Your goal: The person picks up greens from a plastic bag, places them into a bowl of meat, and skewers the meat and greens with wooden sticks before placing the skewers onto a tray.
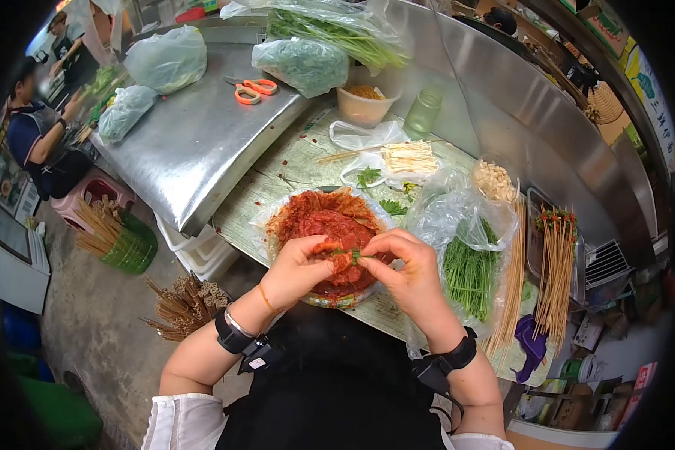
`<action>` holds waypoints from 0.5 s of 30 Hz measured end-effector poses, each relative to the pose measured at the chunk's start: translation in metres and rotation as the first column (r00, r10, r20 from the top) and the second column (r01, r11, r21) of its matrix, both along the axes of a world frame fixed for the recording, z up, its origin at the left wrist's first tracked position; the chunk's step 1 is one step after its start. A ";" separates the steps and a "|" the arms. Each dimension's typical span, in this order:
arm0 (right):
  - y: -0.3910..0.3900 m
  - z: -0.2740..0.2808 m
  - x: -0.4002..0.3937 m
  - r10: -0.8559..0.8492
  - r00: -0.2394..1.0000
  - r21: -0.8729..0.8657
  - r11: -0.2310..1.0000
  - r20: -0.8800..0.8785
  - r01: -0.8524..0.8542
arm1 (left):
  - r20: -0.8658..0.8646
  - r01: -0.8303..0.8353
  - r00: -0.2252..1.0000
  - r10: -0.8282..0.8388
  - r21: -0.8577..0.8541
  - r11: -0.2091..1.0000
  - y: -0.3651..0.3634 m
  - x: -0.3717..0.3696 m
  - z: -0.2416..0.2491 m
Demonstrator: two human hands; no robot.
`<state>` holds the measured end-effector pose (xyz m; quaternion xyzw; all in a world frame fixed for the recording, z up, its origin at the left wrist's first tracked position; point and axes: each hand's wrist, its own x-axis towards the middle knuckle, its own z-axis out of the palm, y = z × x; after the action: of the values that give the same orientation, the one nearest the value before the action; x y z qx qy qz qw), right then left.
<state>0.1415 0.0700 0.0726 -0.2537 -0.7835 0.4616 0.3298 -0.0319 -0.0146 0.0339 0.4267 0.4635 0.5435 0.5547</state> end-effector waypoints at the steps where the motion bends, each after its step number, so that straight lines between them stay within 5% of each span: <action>1: 0.001 -0.001 -0.001 -0.009 1.000 0.056 0.998 0.004 0.009 | 0.086 -0.048 0.995 0.046 0.030 0.998 0.000 0.004 0.001; 3: -0.001 -0.003 -0.002 -0.021 1.000 0.061 0.998 0.018 0.020 | 0.176 -0.093 0.981 0.083 0.050 0.994 0.000 0.007 -0.001; 5: -0.001 -0.005 -0.002 -0.039 0.999 0.070 0.997 0.034 0.037 | -0.100 -0.116 0.987 0.128 0.113 0.987 0.001 0.007 -0.005; 9: -0.001 -0.013 0.000 -0.080 0.996 0.048 0.996 0.043 0.078 | -0.292 -0.196 0.926 0.239 0.169 0.966 0.003 0.014 -0.006; 13: 0.014 0.009 0.050 -0.229 0.973 0.045 0.973 0.040 0.227 | -0.011 -0.274 0.962 0.274 0.016 0.962 0.011 0.017 -0.014; 15: 0.044 0.000 0.097 -0.471 0.880 -0.197 0.871 -0.064 0.451 | 0.080 -0.321 0.945 0.319 0.021 0.947 0.015 0.017 -0.024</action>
<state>0.2381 0.1143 0.0722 -0.4356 -0.6370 0.4500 0.4493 -0.0147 0.0003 0.0096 0.3344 0.4961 0.6496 0.4690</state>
